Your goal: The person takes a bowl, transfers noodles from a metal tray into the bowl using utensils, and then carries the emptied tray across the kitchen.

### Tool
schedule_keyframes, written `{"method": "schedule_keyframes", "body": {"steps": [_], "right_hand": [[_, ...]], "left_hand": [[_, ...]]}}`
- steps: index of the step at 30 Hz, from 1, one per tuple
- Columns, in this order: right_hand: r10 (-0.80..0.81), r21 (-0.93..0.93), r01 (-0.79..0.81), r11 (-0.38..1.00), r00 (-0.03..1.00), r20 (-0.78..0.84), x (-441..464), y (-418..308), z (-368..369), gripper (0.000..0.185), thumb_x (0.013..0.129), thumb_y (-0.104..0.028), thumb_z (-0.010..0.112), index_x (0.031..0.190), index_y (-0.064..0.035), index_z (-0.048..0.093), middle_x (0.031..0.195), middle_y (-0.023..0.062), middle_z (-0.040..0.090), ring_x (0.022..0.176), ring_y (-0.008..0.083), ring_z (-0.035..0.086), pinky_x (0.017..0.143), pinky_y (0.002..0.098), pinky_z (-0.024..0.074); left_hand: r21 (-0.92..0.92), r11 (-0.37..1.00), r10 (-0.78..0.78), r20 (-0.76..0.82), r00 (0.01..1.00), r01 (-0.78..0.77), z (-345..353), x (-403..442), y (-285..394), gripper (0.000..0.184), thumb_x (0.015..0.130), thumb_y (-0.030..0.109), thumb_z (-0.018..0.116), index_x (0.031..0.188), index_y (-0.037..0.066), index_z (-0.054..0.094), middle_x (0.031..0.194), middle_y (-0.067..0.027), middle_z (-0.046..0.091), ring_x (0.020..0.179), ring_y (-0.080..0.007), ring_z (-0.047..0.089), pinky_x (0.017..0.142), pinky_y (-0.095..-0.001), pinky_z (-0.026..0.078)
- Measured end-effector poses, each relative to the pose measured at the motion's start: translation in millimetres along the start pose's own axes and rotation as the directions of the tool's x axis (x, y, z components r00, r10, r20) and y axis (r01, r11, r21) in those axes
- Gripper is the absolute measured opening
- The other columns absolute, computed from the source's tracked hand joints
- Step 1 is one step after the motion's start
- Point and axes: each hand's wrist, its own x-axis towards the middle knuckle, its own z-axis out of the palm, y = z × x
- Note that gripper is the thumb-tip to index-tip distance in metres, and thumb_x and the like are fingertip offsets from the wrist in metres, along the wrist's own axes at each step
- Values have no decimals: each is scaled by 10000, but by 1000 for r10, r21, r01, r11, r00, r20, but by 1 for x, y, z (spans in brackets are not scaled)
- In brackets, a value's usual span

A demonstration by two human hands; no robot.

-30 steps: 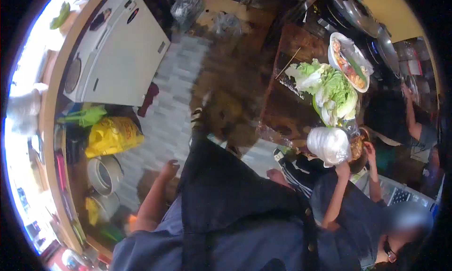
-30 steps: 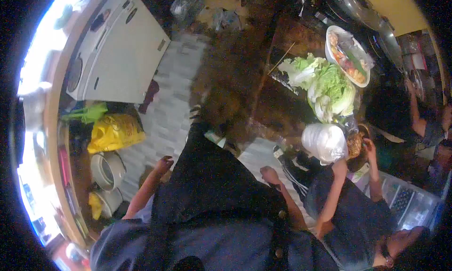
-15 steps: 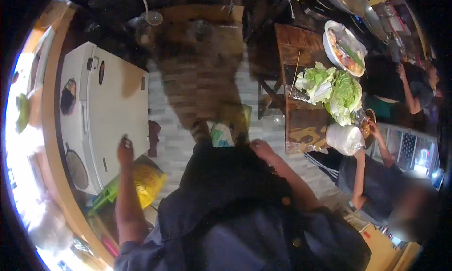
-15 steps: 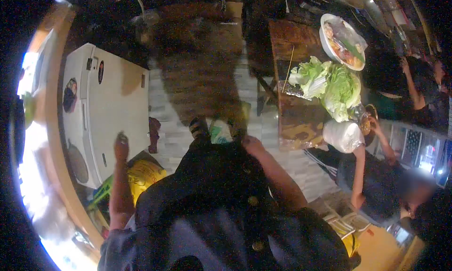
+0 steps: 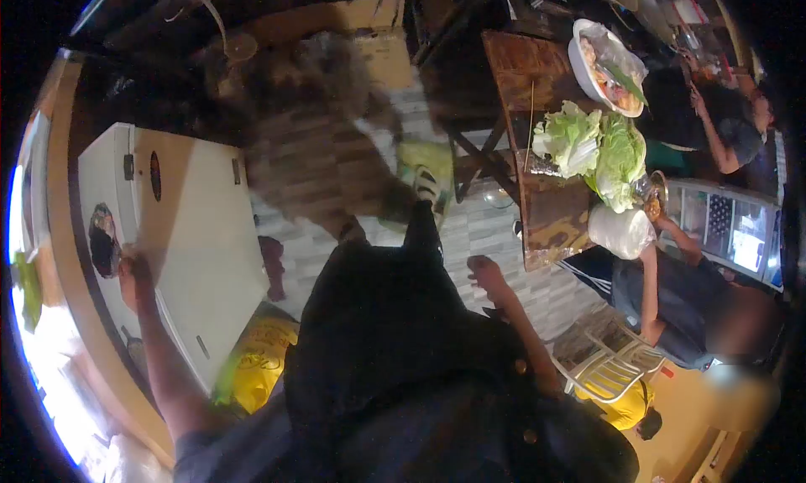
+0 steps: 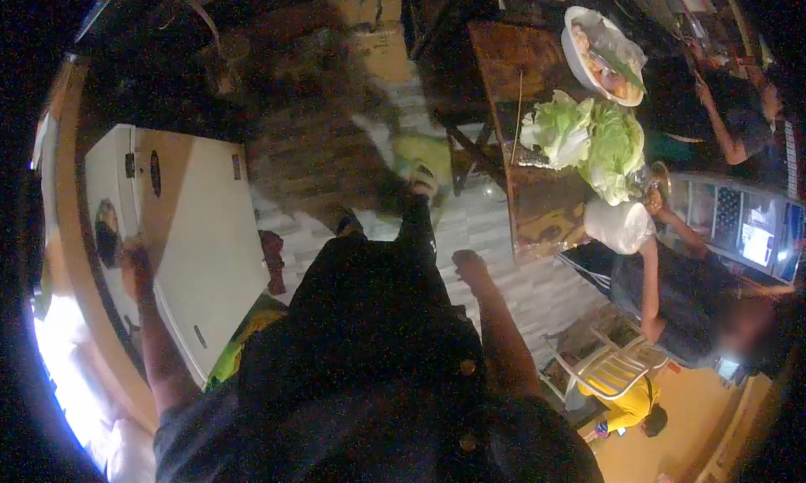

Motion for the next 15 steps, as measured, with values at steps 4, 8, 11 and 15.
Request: {"method": "schedule_keyframes", "body": {"steps": [4,8,11,15], "right_hand": [[-73,-207,91,974,993,92,31,-37,19,358,936,-305,654,1225,-98,613,977,64,666,801,167,652,633,346,539],[-492,-417,514,750,854,167,84,-108,31,355,949,-327,621,1214,-91,624,978,77,686,834,180,642,678,364,549],[-578,-455,558,694,808,110,98,-157,43,312,949,-329,607,1156,-101,657,951,78,696,808,184,646,679,351,543],[-412,-724,435,536,883,225,100,-189,48,259,930,-303,606,1089,-112,679,941,78,693,803,203,646,668,364,528]], "left_hand": [[372,896,253,22,967,-243,-9,-15,9,228,990,165,466,1152,37,565,1145,-126,601,1115,-264,556,1019,-414,416],[937,124,360,265,894,-328,-25,-21,40,226,990,215,484,1116,46,566,1116,-120,602,1105,-246,559,1001,-368,460],[-110,-923,239,588,773,368,-26,-28,20,202,981,231,492,1049,59,573,1052,-127,614,1032,-260,598,909,-356,493],[-487,-703,194,570,798,518,-12,-12,-22,222,981,284,517,972,68,567,975,-133,625,915,-290,635,730,-426,527]]}}
